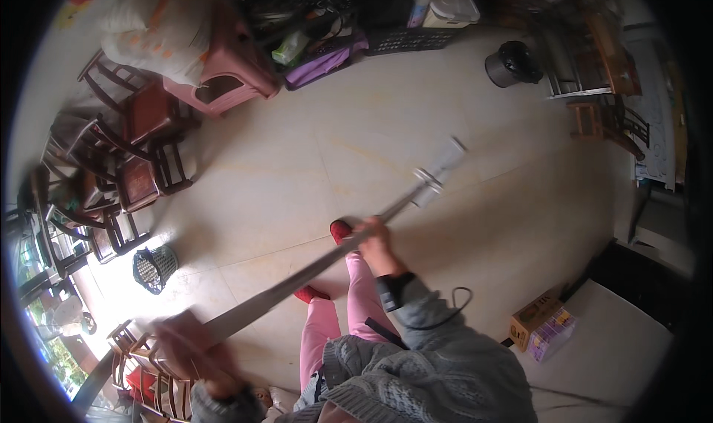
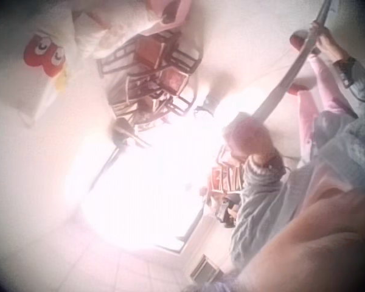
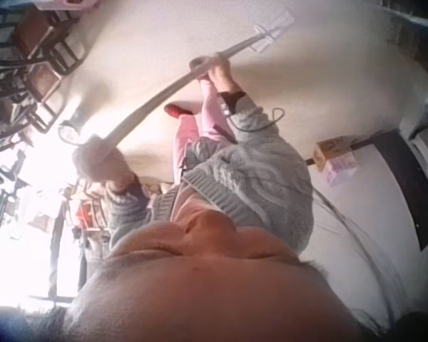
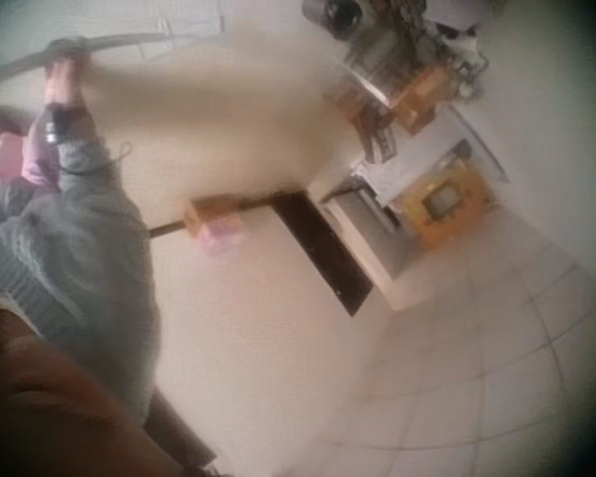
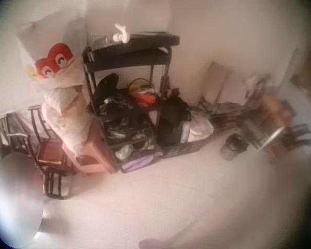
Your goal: The person mops a tiled floor using a flat mop. They repeatedly move wooden chairs and a pink plastic stool aside to reach the floor underneath, then mop the exposed areas. The person continues mopping across the room, navigating around stacked chairs and other items.
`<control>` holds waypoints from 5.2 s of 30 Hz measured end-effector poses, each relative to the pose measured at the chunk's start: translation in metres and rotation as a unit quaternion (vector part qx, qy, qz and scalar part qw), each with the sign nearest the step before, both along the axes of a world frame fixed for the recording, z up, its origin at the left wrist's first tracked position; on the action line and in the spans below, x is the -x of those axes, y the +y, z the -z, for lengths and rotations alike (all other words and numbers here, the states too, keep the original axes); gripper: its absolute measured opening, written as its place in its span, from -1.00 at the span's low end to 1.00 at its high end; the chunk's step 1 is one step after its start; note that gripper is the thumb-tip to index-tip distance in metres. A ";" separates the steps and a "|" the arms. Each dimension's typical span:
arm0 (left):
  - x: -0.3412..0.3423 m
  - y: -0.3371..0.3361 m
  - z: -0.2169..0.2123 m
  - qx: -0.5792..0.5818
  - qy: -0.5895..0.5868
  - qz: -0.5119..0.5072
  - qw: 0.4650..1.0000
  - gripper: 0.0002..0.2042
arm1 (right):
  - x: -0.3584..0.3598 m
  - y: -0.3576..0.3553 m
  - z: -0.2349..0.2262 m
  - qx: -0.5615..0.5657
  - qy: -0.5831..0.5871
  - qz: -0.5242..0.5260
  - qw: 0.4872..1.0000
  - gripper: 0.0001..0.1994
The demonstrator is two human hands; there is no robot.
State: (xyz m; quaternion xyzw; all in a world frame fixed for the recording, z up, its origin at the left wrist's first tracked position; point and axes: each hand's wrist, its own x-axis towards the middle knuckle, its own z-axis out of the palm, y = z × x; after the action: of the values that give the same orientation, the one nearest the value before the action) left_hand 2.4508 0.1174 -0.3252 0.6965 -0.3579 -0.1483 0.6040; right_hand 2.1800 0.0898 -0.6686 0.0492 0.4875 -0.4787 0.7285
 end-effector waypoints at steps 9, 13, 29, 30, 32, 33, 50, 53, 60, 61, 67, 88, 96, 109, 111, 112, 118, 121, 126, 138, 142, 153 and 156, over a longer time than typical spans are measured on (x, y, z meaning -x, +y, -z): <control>0.115 0.029 0.062 -0.126 0.387 0.199 0.892 -0.96 | 0.195 0.052 0.032 -0.087 0.096 0.098 0.987 -0.91; 0.018 0.123 0.012 0.024 0.358 0.095 0.929 -0.88 | 0.066 0.090 -0.025 -0.067 0.062 0.047 0.995 -0.94; -0.041 0.646 -0.175 0.033 -0.140 -0.440 0.886 -0.92 | -0.400 0.502 -0.155 -0.163 -0.127 -0.494 0.845 -0.77; -0.038 0.649 -0.168 0.003 -0.167 -0.468 0.868 -0.88 | -0.410 0.517 -0.146 -0.158 -0.096 -0.528 0.829 -0.75; -0.032 0.649 -0.156 -0.284 -0.399 -0.494 0.719 -0.77 | -0.414 0.537 -0.129 -0.129 -0.069 -0.581 0.801 -0.77; -0.029 0.647 -0.152 -0.271 -0.404 -0.504 0.714 -0.74 | -0.410 0.541 -0.122 -0.133 -0.038 -0.609 0.781 -0.77; 0.049 0.466 -0.125 -0.155 -0.427 -0.282 0.845 -0.92 | -0.126 0.311 -0.133 -0.038 -0.132 -0.295 0.946 -0.86; 0.091 0.400 -0.100 0.218 0.089 -0.139 0.962 -0.97 | -0.028 0.280 -0.092 0.140 0.093 -0.287 0.943 -0.78; 0.283 0.289 0.000 0.044 0.173 0.051 0.983 -0.95 | 0.281 0.251 -0.014 -0.037 0.036 -0.052 0.997 -0.78; 0.306 0.287 0.010 0.033 0.255 0.107 0.960 -0.94 | 0.318 0.248 -0.008 -0.019 0.065 -0.073 0.995 -0.79; 0.302 0.347 0.023 -0.036 0.445 0.167 0.879 -0.85 | 0.368 0.257 0.039 -0.165 0.067 -0.059 0.982 -0.84; 0.421 0.888 -0.041 0.205 0.073 -0.546 0.809 -0.80 | 0.001 0.756 -0.023 -0.171 0.081 -0.641 0.744 -0.91; 0.515 0.893 0.004 0.259 0.122 -0.773 0.566 -0.82 | 0.020 0.847 0.023 -0.047 0.213 -0.817 0.534 -0.73; 0.583 0.810 0.112 0.394 0.169 -0.875 0.225 -0.87 | 0.054 0.914 0.101 0.196 0.275 -0.912 0.232 -0.51; 0.579 0.802 0.112 0.418 0.173 -0.875 0.169 -0.91 | 0.053 0.918 0.108 0.197 0.270 -0.925 0.182 -0.54; 0.579 0.797 0.112 0.432 0.174 -0.871 0.156 -0.91 | 0.053 0.919 0.109 0.186 0.284 -0.928 0.152 -0.56; 0.595 0.799 0.136 0.370 0.216 -0.893 -0.137 -0.93 | 0.063 0.936 0.110 0.226 0.305 -0.922 0.080 -0.65; 0.579 0.788 0.100 0.343 0.208 -0.897 -0.185 -0.94 | 0.067 0.929 0.089 0.199 0.323 -0.925 0.034 -0.69; 0.561 0.783 0.003 0.297 0.173 -0.920 -0.191 -0.96 | 0.128 0.887 0.031 0.332 0.285 -0.869 -0.229 -0.77; 0.607 0.830 -0.125 0.159 0.030 -0.980 -0.115 -0.92 | 0.445 0.785 -0.118 -0.152 -0.039 -0.899 -0.408 -0.61; 0.614 0.859 -0.124 0.136 0.006 -0.990 -0.039 -0.90 | 0.404 0.834 -0.139 -0.191 0.149 -0.910 -0.335 -0.65; 0.467 0.997 -0.033 0.251 0.102 -0.908 0.319 -0.83 | -0.021 0.969 0.004 -0.159 0.179 -0.934 0.264 -0.67; 0.356 1.036 0.024 0.223 0.093 -0.806 0.541 -0.91 | -0.145 0.956 0.040 -0.098 0.181 -0.918 0.338 -0.63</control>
State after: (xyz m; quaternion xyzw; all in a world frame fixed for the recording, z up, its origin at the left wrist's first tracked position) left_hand 2.0946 1.1535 -0.3493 0.5162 0.3909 0.4213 0.6350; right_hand 2.3251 1.0459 -0.7087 -0.4464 0.3885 0.5461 0.5929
